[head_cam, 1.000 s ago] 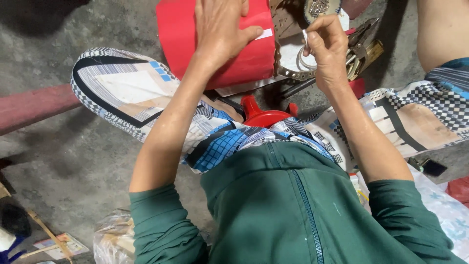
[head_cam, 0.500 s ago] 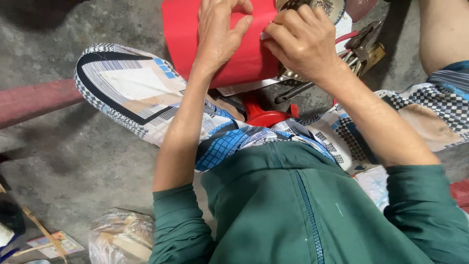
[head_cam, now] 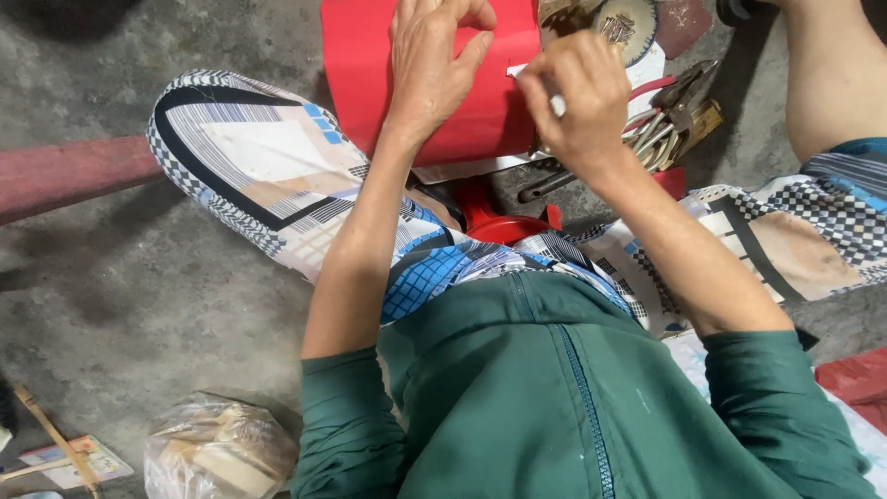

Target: A person is seen hammering small tacks into the wooden frame of a drum to secure a red decorative covering.

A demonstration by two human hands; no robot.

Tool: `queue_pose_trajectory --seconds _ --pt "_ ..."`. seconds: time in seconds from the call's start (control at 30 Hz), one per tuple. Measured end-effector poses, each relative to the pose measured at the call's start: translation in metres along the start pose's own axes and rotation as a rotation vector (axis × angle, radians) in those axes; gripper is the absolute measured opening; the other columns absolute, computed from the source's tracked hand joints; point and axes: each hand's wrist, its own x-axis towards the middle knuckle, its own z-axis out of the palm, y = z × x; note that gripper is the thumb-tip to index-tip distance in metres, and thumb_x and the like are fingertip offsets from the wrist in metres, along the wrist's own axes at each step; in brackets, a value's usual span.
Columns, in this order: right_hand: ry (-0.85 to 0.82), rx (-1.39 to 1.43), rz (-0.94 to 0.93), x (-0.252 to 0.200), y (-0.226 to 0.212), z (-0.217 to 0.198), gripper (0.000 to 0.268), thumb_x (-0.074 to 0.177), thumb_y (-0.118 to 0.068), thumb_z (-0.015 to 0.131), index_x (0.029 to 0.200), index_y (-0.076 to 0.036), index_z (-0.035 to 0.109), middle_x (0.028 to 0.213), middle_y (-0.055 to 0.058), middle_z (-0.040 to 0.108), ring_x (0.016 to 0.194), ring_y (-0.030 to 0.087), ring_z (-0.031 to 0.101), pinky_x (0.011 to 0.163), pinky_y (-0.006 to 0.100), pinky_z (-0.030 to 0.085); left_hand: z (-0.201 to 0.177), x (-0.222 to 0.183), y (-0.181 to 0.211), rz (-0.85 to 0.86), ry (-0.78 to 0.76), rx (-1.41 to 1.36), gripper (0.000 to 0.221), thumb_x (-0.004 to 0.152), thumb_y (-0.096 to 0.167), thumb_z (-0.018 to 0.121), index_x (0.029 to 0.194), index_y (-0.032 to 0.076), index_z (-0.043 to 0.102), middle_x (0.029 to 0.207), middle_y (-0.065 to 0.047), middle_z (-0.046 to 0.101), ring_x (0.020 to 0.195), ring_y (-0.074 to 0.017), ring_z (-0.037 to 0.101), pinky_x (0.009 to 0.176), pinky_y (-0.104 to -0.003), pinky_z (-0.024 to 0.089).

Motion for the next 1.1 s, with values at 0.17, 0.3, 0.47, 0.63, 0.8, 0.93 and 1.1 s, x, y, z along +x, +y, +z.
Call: queue_pose_trajectory --seconds 0.17,0.3,0.47,0.63,0.8,0.93,1.1 --pt "0.054 -0.176 -0.04 0.008 -0.007 0.008 0.027 0.084 -0.007 0.092 0.089 -0.007 0.065 0.096 0.006 0.06 0.08 0.02 0.048 0.074 0.034 0.039 0.003 -0.001 0.0 -0.009 0.015 0.018 0.009 0.084 0.011 0.074 0.091 0.013 0.068 0.099 0.001 0.066 0.104 -0.023 0.056 0.097 -0.048 0.042" --pt "0.086 -0.047 0.07 0.0 -0.002 0.009 0.014 0.092 0.002 0.07 0.088 -0.004 0.058 0.093 0.009 0.055 0.078 0.022 0.045 0.075 0.035 0.038 0.003 -0.003 -0.001 -0.044 -0.003 -0.008 0.01 0.085 0.008 0.073 0.091 0.014 0.068 0.107 0.0 0.066 0.111 -0.0241 0.056 0.101 -0.05 0.039" --pt "0.361 0.48 0.659 -0.049 0.044 0.009 0.006 0.099 -0.002 0.062 0.093 -0.003 0.063 0.088 0.003 0.055 0.077 0.013 0.046 0.072 0.028 0.041 0.011 -0.007 0.011 -0.033 0.063 0.04 0.011 0.085 0.01 0.074 0.091 0.014 0.066 0.103 0.0 0.067 0.107 -0.0243 0.056 0.1 -0.05 0.041" --pt "0.399 0.558 0.878 -0.087 0.062 0.019 0.031 0.095 -0.04 0.071 0.087 -0.012 0.06 0.081 0.001 0.057 0.075 0.013 0.054 0.07 0.029 0.051 0.023 -0.019 0.033 0.051 0.086 0.216 0.011 0.082 0.015 0.084 0.085 0.012 0.074 0.102 -0.002 0.052 0.096 -0.0223 0.045 0.103 -0.05 0.025" --pt "0.378 0.662 0.883 -0.075 0.029 0.027 0.026 0.096 -0.034 0.069 0.091 -0.01 0.06 0.083 0.001 0.058 0.075 0.012 0.053 0.07 0.028 0.049 0.024 -0.02 0.041 0.089 0.039 0.298 0.01 0.084 0.013 0.08 0.09 0.012 0.073 0.097 -0.001 0.05 0.093 -0.0219 0.044 0.097 -0.049 0.026" --pt "0.294 0.789 0.912 -0.057 -0.008 0.024 0.009 0.1 -0.018 0.062 0.103 -0.01 0.06 0.094 0.0 0.063 0.081 0.009 0.053 0.074 0.024 0.045 0.027 -0.02 0.04 0.065 0.006 0.282 0.004 0.087 0.01 0.074 0.085 0.013 0.073 0.093 0.001 0.053 0.09 -0.0205 0.046 0.097 -0.049 0.027" --pt "0.26 0.923 0.915 -0.052 -0.016 0.019 0.016 0.097 -0.012 0.067 0.109 -0.005 0.06 0.099 0.001 0.059 0.084 0.007 0.051 0.078 0.021 0.045 0.015 -0.014 0.05 0.035 -0.065 0.196 0.006 0.086 0.006 0.067 0.083 0.011 0.068 0.094 -0.002 0.047 0.091 -0.0216 0.043 0.098 -0.049 0.023"
